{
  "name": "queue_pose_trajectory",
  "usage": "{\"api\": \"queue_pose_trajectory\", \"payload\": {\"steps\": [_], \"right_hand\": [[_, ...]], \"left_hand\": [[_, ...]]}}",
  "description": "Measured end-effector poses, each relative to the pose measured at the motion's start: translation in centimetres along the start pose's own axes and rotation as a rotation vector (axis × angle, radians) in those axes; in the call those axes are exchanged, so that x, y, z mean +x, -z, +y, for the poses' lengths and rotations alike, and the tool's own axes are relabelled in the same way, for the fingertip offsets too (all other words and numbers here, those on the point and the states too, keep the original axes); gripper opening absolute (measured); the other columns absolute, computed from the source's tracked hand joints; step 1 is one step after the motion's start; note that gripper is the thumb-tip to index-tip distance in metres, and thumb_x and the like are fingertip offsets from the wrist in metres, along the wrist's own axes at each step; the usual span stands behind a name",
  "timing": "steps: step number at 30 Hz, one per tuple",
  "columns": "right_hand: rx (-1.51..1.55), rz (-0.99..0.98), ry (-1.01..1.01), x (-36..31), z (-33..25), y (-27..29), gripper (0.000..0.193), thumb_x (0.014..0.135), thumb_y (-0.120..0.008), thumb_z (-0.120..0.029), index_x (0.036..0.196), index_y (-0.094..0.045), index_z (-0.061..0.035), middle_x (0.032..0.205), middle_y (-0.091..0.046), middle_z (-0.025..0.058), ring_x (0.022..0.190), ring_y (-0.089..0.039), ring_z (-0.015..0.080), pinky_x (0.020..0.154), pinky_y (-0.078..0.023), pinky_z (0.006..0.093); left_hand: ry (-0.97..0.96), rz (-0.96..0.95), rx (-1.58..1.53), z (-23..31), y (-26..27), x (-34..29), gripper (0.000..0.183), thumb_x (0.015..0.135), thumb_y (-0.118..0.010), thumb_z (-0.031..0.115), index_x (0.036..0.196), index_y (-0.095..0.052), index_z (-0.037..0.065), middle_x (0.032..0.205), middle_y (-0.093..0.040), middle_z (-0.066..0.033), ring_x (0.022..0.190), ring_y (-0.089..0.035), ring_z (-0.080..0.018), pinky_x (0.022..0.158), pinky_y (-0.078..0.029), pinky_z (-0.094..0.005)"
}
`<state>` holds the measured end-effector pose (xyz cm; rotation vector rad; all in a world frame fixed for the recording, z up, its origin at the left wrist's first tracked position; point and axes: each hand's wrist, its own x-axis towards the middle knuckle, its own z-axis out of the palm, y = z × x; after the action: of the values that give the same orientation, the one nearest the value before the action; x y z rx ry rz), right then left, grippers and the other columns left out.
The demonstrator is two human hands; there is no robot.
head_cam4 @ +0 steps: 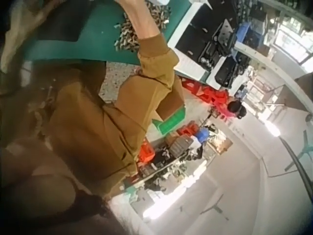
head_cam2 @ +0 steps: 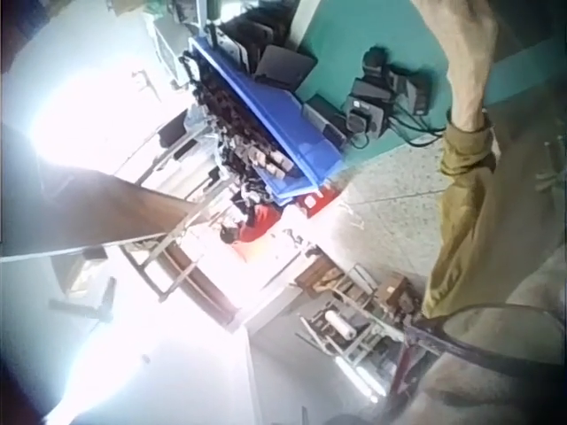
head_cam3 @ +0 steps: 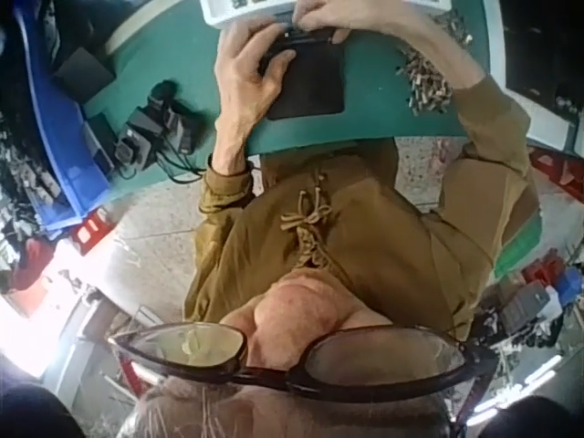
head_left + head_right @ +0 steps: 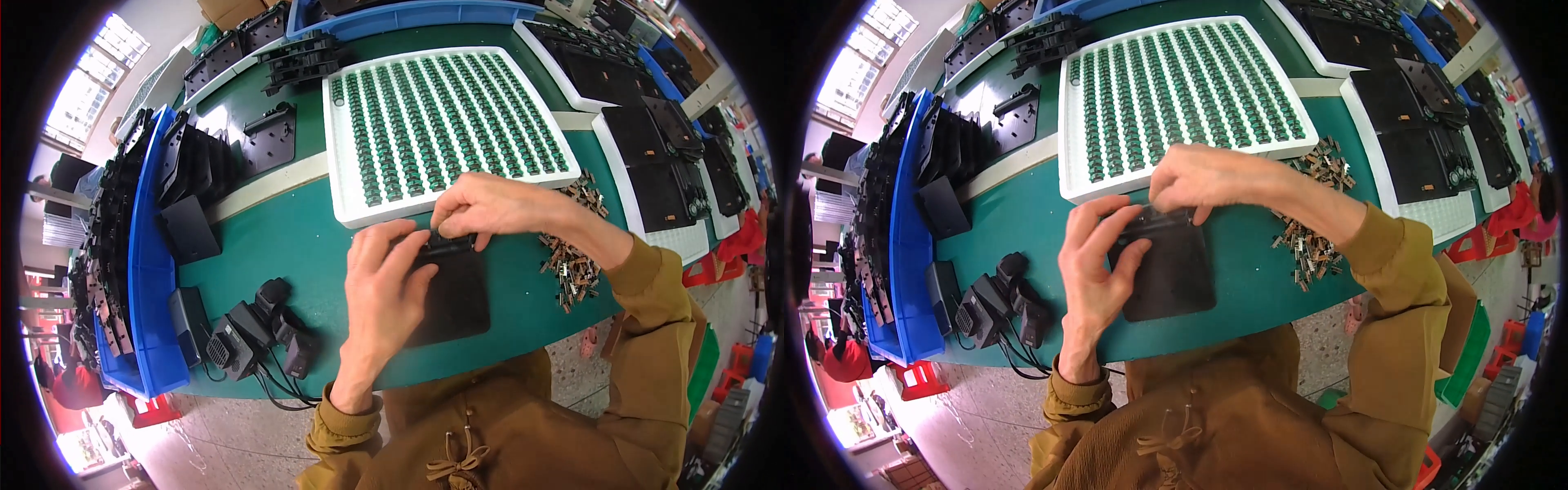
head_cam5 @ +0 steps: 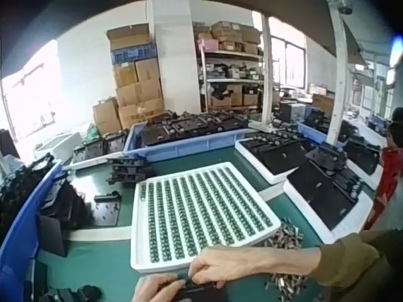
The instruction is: The person picks up a battery from a tray and a connector from a pile, pressing both into a plastic base. They then place the assembled unit onto a stack and repeat the process with a new base.
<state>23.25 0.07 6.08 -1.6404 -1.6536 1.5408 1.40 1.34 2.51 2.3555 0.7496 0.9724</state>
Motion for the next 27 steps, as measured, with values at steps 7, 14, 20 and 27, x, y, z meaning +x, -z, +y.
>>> {"api": "queue_pose_trajectory", "payload": {"steps": [7,14,20,27], "right_hand": [[-0.686,0.523,0.412,-1.4,1.1,-3.9,0.012,0.082,-0.065,-0.012,0.078,-0.067,-0.0006,0.075,-0.066,0.0212,0.076,-0.067,0.0392,0.069,-0.052,0.0466],[-0.625,0.623,0.482,9.1,-4.3,4.0,0.011,0.082,-0.064,-0.012,0.085,-0.072,-0.005,0.078,-0.07,0.0164,0.077,-0.07,0.0322,0.073,-0.053,0.0446],[-0.67,0.756,0.315,19.6,-3.6,8.3,0.016,0.077,-0.067,-0.01,0.09,-0.074,-0.0022,0.084,-0.073,0.0136,0.079,-0.071,0.029,0.073,-0.054,0.0378],[-1.24,0.727,0.356,22.7,-4.2,7.0,0.01,0.074,-0.064,-0.006,0.078,-0.072,-0.0022,0.077,-0.071,0.0145,0.075,-0.07,0.0324,0.07,-0.055,0.0454]], "left_hand": [[-0.011,-0.167,0.138,-0.5,-2.1,-1.1,0.037,0.072,-0.074,0.005,0.108,-0.064,0.003,0.106,-0.06,-0.0106,0.098,-0.056,-0.0314,0.083,-0.045,-0.0406],[0.031,-0.166,0.135,-0.7,-1.9,-1.7,0.038,0.073,-0.073,0.008,0.109,-0.063,0.003,0.106,-0.057,-0.0096,0.099,-0.054,-0.029,0.083,-0.043,-0.0411],[0.03,-0.146,0.068,-0.3,-2.4,-1.0,0.039,0.073,-0.074,0.009,0.109,-0.063,0.004,0.105,-0.057,-0.0083,0.099,-0.054,-0.0273,0.085,-0.042,-0.041],[0.066,-0.171,0.109,-0.6,-2.0,-1.4,0.039,0.073,-0.074,0.01,0.109,-0.063,0.003,0.107,-0.057,-0.0087,0.101,-0.054,-0.0272,0.086,-0.042,-0.0412]]}}
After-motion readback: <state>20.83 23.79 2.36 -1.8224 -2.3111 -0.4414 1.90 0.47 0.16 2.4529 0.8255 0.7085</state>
